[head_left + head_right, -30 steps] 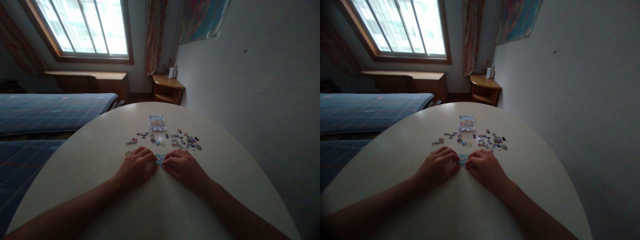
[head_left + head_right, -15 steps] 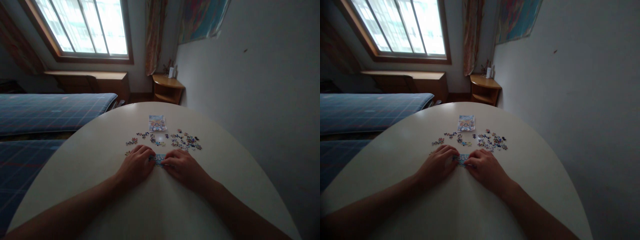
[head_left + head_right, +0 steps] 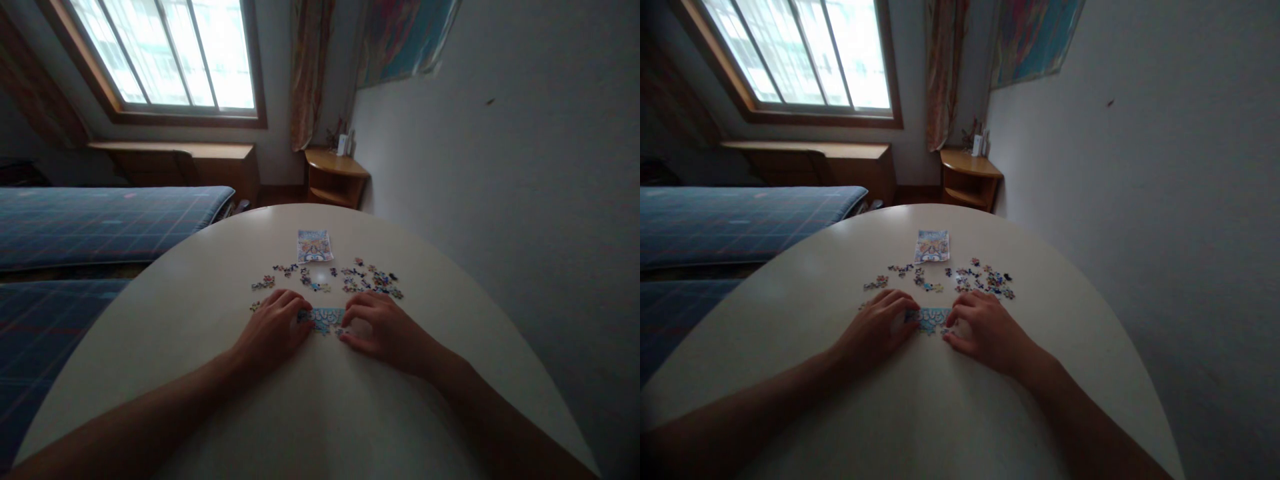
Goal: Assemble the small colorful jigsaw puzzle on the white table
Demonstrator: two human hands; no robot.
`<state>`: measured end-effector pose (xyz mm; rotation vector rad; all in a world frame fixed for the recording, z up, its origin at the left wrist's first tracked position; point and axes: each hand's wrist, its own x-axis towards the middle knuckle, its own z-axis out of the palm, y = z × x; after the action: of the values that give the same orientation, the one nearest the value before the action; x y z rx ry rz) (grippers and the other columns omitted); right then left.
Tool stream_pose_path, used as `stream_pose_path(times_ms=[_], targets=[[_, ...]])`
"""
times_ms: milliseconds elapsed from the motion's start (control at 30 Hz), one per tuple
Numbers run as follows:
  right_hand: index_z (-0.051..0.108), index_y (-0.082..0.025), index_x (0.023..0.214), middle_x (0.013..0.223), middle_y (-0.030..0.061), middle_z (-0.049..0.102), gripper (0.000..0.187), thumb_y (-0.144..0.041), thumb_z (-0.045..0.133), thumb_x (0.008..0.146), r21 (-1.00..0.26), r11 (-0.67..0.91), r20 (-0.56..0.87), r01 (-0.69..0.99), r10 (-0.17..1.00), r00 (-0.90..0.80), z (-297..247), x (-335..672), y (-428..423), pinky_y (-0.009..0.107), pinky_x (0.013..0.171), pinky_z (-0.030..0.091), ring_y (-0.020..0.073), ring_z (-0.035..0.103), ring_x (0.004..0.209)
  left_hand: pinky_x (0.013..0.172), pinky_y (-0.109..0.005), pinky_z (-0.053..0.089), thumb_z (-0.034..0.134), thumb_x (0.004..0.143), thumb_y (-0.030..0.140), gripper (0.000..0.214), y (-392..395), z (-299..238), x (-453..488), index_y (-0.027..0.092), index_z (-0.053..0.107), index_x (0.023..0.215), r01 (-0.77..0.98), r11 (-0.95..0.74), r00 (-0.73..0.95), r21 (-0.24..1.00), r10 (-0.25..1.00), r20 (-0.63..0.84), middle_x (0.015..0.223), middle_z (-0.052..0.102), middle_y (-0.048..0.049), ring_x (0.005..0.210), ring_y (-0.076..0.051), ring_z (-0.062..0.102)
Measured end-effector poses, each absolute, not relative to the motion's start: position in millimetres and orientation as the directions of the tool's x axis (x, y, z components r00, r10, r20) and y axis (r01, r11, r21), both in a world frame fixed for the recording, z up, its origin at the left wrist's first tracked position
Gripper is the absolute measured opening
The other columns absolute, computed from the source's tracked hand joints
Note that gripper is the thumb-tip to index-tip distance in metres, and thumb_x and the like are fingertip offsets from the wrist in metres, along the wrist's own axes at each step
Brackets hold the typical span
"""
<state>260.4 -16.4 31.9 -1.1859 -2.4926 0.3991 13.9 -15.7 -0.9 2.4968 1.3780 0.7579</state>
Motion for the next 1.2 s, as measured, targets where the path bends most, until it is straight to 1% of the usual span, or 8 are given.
stream_pose_path(times_ms=[200, 433, 600, 700, 900, 1067, 1200], targets=[[0.075, -0.024, 0.088, 0.098, 0.0048, 0.068, 0.006, -0.027, 0.074, 0.082, -0.435, 0.570, 0.100, 0.698, 0.800, -0.591, 35, 262, -16, 0.040, 0.094, 0.043, 0.0223, 0.062, 0.098, 0.094, -0.047, 0.051, 0.069, 0.087, 0.023, 0.019, -14, 1, 17, 0.019, 0.065, 0.105, 0.767, -0.505, 0.420, 0.396, 0.861, 0.287, 0.107, 0.066, -0.0062, 0.106, -0.027, 0.058], [0.075, -0.021, 0.086, 0.095, 0.0058, 0.069, 0.007, -0.018, 0.072, 0.081, -0.455, 0.541, 0.035, 0.707, 0.805, -0.592, 43, 259, -19, 0.034, 0.086, 0.046, 0.0203, 0.062, 0.090, 0.095, -0.048, 0.049, 0.072, 0.082, 0.023, 0.024, -12, 1, 17, 0.019, 0.065, 0.105, 0.763, -0.484, 0.396, 0.429, 0.874, 0.282, 0.106, 0.068, -0.0055, 0.106, -0.028, 0.058], [0.074, -0.020, 0.089, 0.098, 0.0066, 0.069, 0.009, -0.022, 0.074, 0.081, -0.448, 0.497, -0.005, 0.743, 0.830, -0.558, 46, 260, -20, 0.034, 0.084, 0.046, 0.0209, 0.063, 0.091, 0.094, -0.047, 0.049, 0.071, 0.081, 0.023, 0.024, -13, 3, 18, 0.019, 0.065, 0.104, 0.773, -0.469, 0.384, 0.428, 0.882, 0.273, 0.105, 0.068, -0.0052, 0.105, -0.027, 0.059], [0.073, -0.020, 0.087, 0.097, 0.0070, 0.068, 0.005, -0.022, 0.073, 0.082, -0.443, 0.483, -0.026, 0.755, 0.835, -0.549, 47, 261, -21, 0.033, 0.083, 0.046, 0.0209, 0.063, 0.091, 0.094, -0.046, 0.050, 0.071, 0.081, 0.024, 0.023, -13, 2, 17, 0.020, 0.065, 0.103, 0.768, -0.479, 0.389, 0.426, 0.876, 0.284, 0.105, 0.068, -0.0048, 0.105, -0.027, 0.058], [0.072, -0.019, 0.088, 0.096, 0.0071, 0.068, 0.004, -0.020, 0.071, 0.085, -0.447, 0.512, -0.027, 0.734, 0.812, -0.583, 45, 261, -20, 0.033, 0.083, 0.047, 0.0199, 0.062, 0.090, 0.094, -0.046, 0.050, 0.071, 0.083, 0.025, 0.021, -14, -1, 16, 0.021, 0.065, 0.102, 0.761, -0.501, 0.405, 0.413, 0.863, 0.301, 0.104, 0.068, -0.0041, 0.105, -0.027, 0.058], [0.072, -0.021, 0.088, 0.097, 0.0056, 0.068, 0.005, -0.021, 0.073, 0.083, -0.435, 0.540, 0.037, 0.721, 0.810, -0.585, 38, 258, -19, 0.036, 0.088, 0.046, 0.0211, 0.063, 0.093, 0.093, -0.045, 0.050, 0.073, 0.082, 0.027, 0.023, -14, -2, 16, 0.021, 0.065, 0.103, 0.748, -0.516, 0.424, 0.416, 0.855, 0.299, 0.106, 0.067, -0.0041, 0.105, -0.026, 0.058], [0.072, -0.019, 0.087, 0.096, 0.0068, 0.068, 0.005, -0.020, 0.073, 0.083, -0.421, 0.544, 0.075, 0.726, 0.819, -0.569, 33, 253, -18, 0.036, 0.087, 0.047, 0.0219, 0.063, 0.093, 0.093, -0.045, 0.050, 0.073, 0.083, 0.027, 0.022, -14, -3, 16, 0.021, 0.065, 0.103, 0.745, -0.526, 0.432, 0.411, 0.849, 0.304, 0.105, 0.067, -0.0042, 0.105, -0.026, 0.058]])
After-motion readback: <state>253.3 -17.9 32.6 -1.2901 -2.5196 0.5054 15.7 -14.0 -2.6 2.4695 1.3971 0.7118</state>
